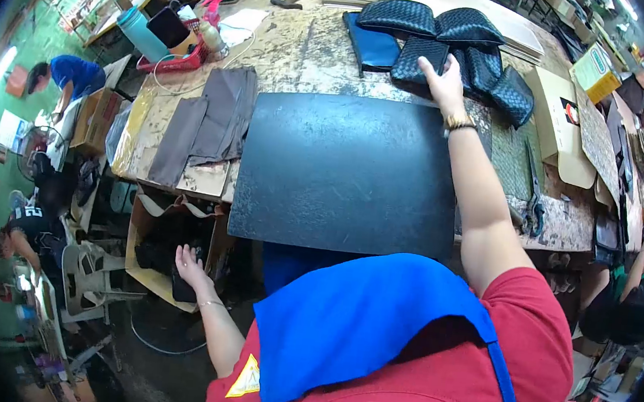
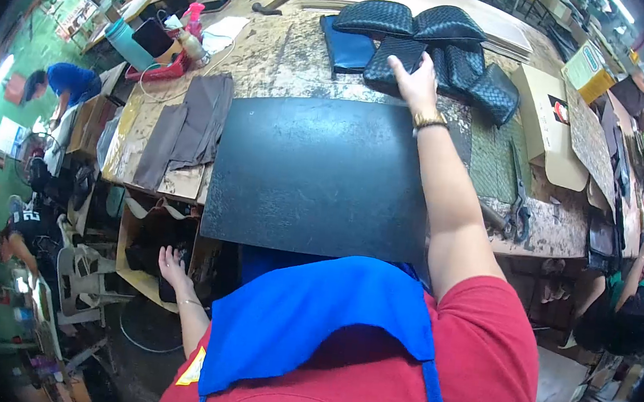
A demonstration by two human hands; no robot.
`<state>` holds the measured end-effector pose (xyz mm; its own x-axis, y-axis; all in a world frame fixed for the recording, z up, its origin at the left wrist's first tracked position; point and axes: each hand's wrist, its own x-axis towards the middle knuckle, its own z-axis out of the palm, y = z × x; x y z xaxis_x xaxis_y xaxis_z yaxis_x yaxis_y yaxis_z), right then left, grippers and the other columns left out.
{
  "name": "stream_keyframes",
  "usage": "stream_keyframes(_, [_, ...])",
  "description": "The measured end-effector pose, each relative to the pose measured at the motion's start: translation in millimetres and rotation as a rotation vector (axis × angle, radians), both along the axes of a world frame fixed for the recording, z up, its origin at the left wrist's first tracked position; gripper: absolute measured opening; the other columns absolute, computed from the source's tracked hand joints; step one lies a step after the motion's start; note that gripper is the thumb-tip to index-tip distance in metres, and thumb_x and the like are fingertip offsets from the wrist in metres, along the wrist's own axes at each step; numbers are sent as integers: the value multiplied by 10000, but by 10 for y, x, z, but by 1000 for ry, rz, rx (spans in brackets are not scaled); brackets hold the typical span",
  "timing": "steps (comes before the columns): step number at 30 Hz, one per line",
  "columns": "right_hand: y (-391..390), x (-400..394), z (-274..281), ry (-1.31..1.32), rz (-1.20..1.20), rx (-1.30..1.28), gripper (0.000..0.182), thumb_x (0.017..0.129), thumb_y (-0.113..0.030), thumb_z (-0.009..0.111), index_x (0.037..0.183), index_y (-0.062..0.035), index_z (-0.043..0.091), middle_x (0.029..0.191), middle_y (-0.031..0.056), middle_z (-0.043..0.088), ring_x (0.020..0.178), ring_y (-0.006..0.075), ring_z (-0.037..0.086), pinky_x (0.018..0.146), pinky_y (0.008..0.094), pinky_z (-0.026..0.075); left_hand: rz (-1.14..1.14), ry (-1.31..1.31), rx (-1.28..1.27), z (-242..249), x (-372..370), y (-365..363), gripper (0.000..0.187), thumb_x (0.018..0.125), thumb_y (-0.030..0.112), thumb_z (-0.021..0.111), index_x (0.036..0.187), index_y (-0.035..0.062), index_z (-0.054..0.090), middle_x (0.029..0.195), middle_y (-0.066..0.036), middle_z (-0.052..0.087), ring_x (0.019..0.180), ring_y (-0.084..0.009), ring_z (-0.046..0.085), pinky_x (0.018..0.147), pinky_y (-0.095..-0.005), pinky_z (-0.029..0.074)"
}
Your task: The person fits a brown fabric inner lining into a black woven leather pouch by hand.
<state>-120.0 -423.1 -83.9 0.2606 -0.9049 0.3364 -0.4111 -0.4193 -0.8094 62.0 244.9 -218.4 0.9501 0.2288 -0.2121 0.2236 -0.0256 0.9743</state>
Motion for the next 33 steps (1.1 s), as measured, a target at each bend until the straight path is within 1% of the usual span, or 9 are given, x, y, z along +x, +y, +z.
stream_keyframes(1, [-69, 58, -45, -140, 20, 205, 912, 798, -412, 792, 1433, 94, 375, 1385, 285, 503, 1260, 337, 530, 1068, 411, 411, 29, -16, 32, 171, -99, -53, 416, 1016, 273, 546, 1386, 98, 473, 1395, -91, 543, 1235, -252, 541, 1063, -448, 374])
stream_keyframes(6, [419, 183, 358, -380, 438, 184, 669, 888, -107, 730, 1434, 81, 391, 1213, 133, 636, 1047, 132, 622, 881, 243, 511, 74, -396, 70, 598, -121, -183, 289, 1032, 133, 506, 1284, -8, 519, 1200, -147, 618, 1074, -215, 609, 953, -319, 489])
stream_keyframes(8, [976, 116, 625, -339, 713, 149, 681, 862, -176, 737, 1421, 55, 424, 1224, 193, 647, 1073, 231, 653, 938, 337, 514, -15, -506, 115, 1065, -193, -546, 275, 1034, 113, 494, 1275, -17, 520, 1162, -153, 629, 1044, -218, 621, 962, -331, 491])
stream_keyframes(10, [1511, -13, 790, 12, 763, -387, 593, 878, -174, 677, 1411, -22, 465, 1149, 157, 690, 1017, 250, 681, 931, 387, 521, -184, -546, 90, 1378, -249, -973, 273, 1029, 118, 509, 1266, -17, 524, 1156, -159, 632, 1044, -215, 624, 962, -328, 491])
stream_keyframes(12, [1952, -143, 871, 267, 868, -542, 525, 869, -167, 678, 1374, -138, 538, 1055, 100, 709, 936, 259, 688, 957, 453, 499, -452, -561, 126, 1589, -331, -1403, 331, 1038, 204, 511, 1311, 18, 502, 1250, -131, 610, 1104, -201, 605, 987, -323, 449])
stream_keyframes(15, [2317, -216, 865, 268, 983, -629, 483, 847, -155, 676, 1319, -189, 580, 819, 13, 673, 807, 202, 674, 983, 494, 473, -768, -492, -1, 1868, -544, -2077, 399, 1016, 190, 551, 1350, -9, 462, 1315, -156, 554, 1213, -248, 547, 1053, -362, 417])
stream_keyframes(19, [2505, -334, 1032, 379, 1195, -655, 405, 853, -164, 645, 1256, -190, 617, 839, 33, 693, 842, 200, 690, 1032, 521, 430, -972, -484, -46, 1977, -479, -2649, 654, 980, 237, 611, 1491, -6, 284, 1507, -194, 358, 1383, -310, 379, 1129, -409, 336])
stream_keyframes(27, [2283, -304, 916, 242, 1112, -545, 450, 843, -163, 662, 1286, -201, 589, 873, 58, 706, 849, 219, 690, 991, 530, 457, -904, -184, -263, 2258, -525, -2807, 617, 1019, 261, 534, 1505, -9, 266, 1500, -208, 377, 1388, -304, 379, 1157, -404, 292])
stream_keyframes(33, [1275, -333, 887, -125, 544, -282, 334, 899, -72, 642, 1233, -67, 627, 1018, 155, 701, 942, 285, 688, 872, 335, 529, -977, -463, 10, 1505, -529, -2574, 526, 999, 224, 566, 1439, -14, 402, 1445, -200, 464, 1349, -273, 448, 1138, -379, 330])
